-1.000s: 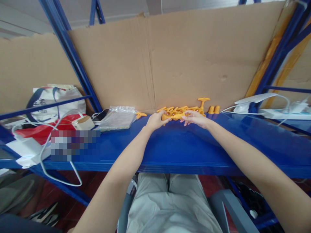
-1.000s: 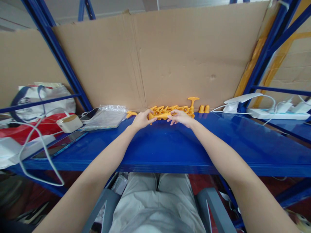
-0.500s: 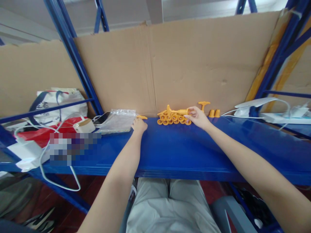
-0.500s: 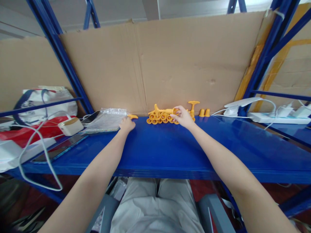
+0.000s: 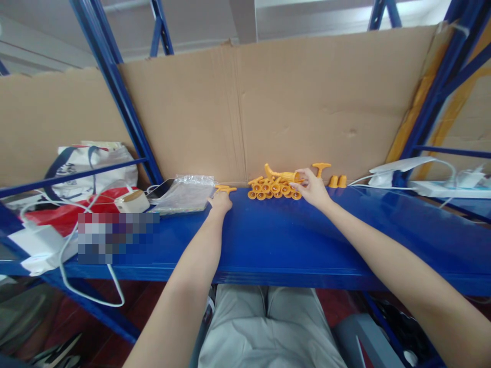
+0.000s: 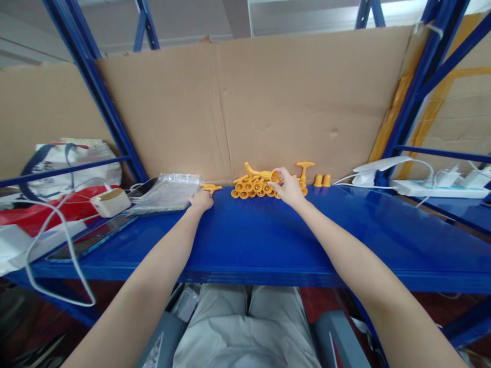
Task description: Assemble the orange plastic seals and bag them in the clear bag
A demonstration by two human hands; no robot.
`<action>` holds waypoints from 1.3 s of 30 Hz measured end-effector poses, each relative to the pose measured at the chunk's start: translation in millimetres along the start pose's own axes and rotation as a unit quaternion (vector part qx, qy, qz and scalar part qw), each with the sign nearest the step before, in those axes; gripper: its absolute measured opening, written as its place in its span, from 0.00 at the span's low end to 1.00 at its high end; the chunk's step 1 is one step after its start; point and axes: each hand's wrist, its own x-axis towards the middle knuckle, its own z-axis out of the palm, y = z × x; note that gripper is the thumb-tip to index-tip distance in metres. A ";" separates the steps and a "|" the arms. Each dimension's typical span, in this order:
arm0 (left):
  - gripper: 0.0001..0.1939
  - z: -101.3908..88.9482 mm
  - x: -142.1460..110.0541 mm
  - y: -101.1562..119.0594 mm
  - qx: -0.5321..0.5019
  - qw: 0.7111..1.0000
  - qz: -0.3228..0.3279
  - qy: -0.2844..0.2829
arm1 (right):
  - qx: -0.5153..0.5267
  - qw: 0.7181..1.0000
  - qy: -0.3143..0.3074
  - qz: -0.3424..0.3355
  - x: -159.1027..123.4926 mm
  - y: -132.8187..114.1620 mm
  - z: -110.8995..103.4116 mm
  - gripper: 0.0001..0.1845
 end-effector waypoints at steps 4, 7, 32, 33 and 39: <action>0.17 -7.1 -4.9 12.0 0.007 0.999 0.054 0.001 | -0.113 0.992 0.001 -0.048 4.1 -4.9 4.9 0.21; 0.16 -13.2 -11.2 22.0 0.034 0.996 0.084 -0.024 | -0.208 0.972 -0.010 -0.112 13.9 -11.3 13.5 0.18; 0.16 -25.0 -24.2 31.4 0.003 0.989 0.121 -0.084 | -0.410 0.903 -0.124 -0.021 46.8 -45.2 93.7 0.22; 0.16 -25.1 -24.4 31.5 0.005 0.989 0.122 -0.085 | -0.409 0.904 -0.125 -0.011 46.3 -44.1 93.9 0.23; 0.17 -25.4 -25.3 32.2 0.019 0.988 0.127 -0.085 | -0.419 0.898 -0.132 0.027 48.3 -44.8 95.7 0.27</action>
